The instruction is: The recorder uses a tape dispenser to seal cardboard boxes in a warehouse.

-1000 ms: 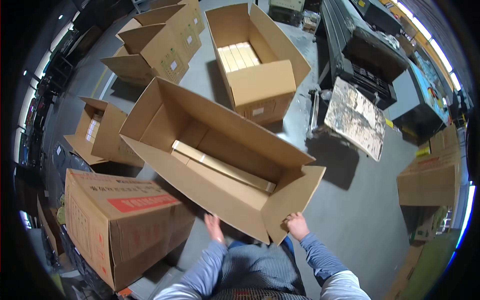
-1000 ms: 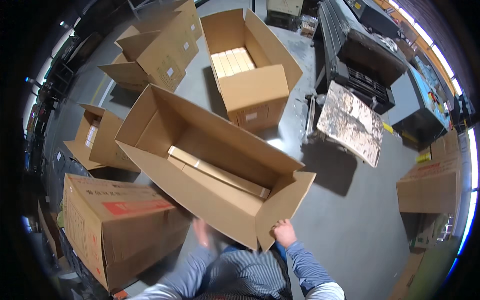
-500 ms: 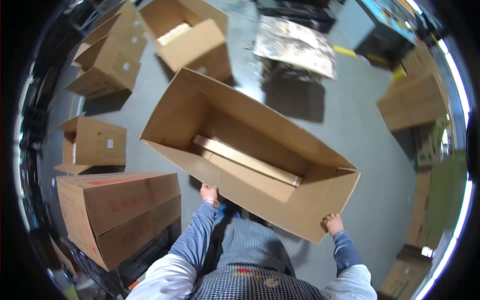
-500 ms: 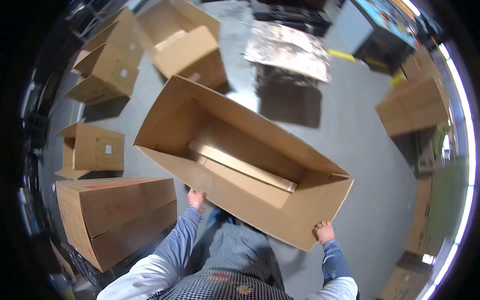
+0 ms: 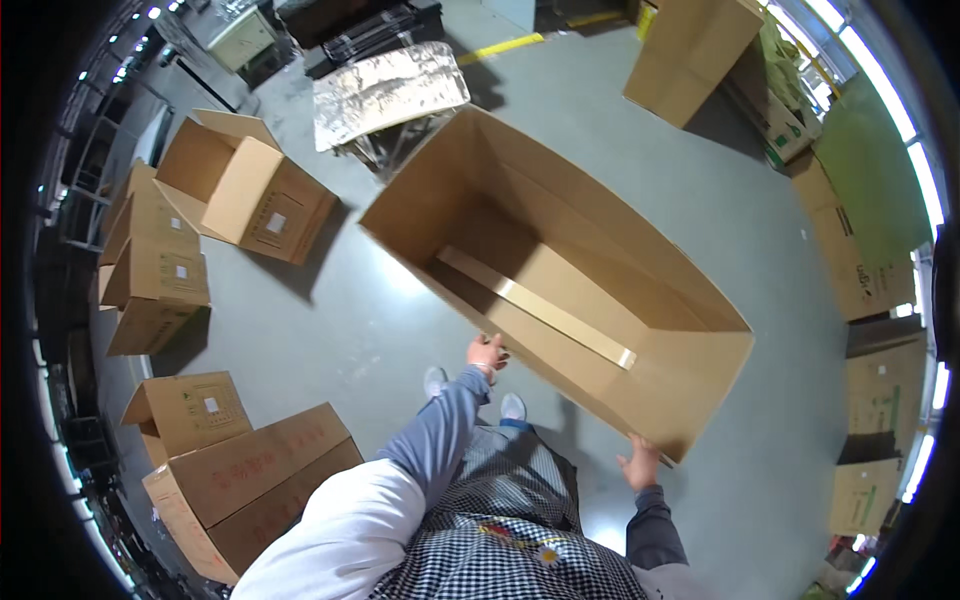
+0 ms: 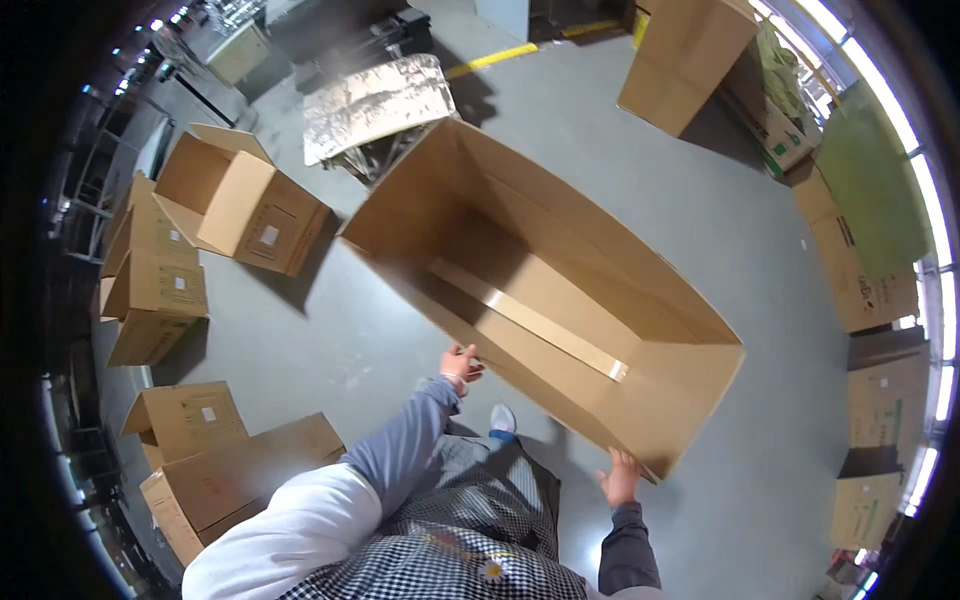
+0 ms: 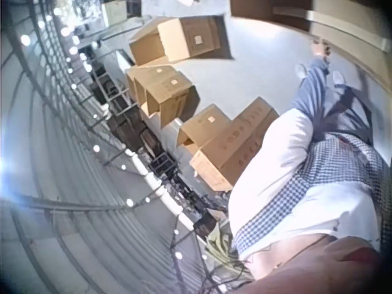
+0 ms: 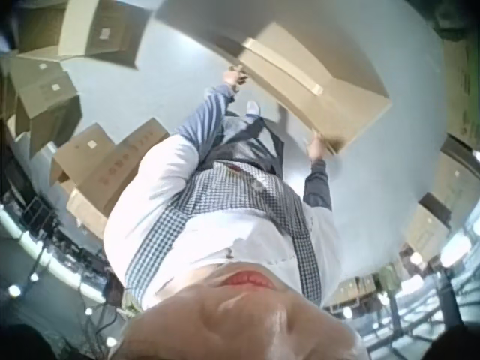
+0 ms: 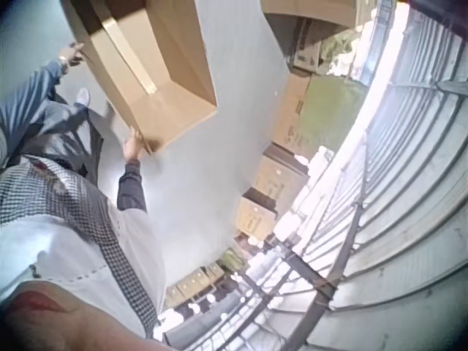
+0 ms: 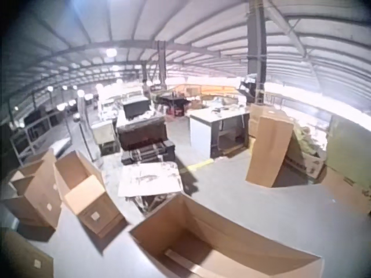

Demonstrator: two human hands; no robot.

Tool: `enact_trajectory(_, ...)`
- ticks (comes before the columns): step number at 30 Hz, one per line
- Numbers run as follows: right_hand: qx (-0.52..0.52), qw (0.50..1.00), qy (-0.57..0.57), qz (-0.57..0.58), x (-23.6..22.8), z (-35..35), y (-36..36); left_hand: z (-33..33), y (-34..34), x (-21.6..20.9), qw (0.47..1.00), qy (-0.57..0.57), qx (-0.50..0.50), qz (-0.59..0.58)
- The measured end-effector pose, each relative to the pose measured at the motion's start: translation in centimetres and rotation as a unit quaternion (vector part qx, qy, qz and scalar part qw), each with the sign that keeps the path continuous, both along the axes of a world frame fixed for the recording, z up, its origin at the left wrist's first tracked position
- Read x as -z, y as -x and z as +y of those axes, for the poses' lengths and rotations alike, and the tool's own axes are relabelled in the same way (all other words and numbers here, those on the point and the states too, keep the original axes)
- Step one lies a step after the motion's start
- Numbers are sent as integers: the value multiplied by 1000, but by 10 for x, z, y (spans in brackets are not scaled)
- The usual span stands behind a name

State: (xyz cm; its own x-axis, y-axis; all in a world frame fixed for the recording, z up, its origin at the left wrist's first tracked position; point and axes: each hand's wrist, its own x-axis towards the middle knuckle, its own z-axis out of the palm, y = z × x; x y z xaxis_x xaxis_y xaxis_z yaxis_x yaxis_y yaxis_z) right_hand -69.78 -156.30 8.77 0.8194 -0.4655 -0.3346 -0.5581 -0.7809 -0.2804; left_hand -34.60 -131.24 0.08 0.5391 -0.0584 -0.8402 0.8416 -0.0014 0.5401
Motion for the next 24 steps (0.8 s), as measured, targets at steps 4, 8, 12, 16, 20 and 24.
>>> enact_trajectory(4, 57, 997, 48, 5, 54, -33, 14, -51, 13, -3, 994, 9, 96, -55)
enact_trajectory(8, 8, 999, 23, 24, 61, -56, -23, -12, 37, 1, 971, -12, 226, -80)
enact_trajectory(12, -84, 995, 47, 12, 58, -35, -53, 75, 43, 7, 914, -134, 371, -100)
enact_trajectory(16, -81, 996, 26, 4, 61, 14, -64, 193, 35, 11, 849, -264, 431, -156)
enact_trajectory(20, -78, 989, -119, 28, 32, 71, -96, 312, 41, 4, 907, -275, 307, -87)
enact_trajectory(24, -172, 975, -110, -86, 11, 130, -157, 380, 44, -21, 940, -270, 201, -60)
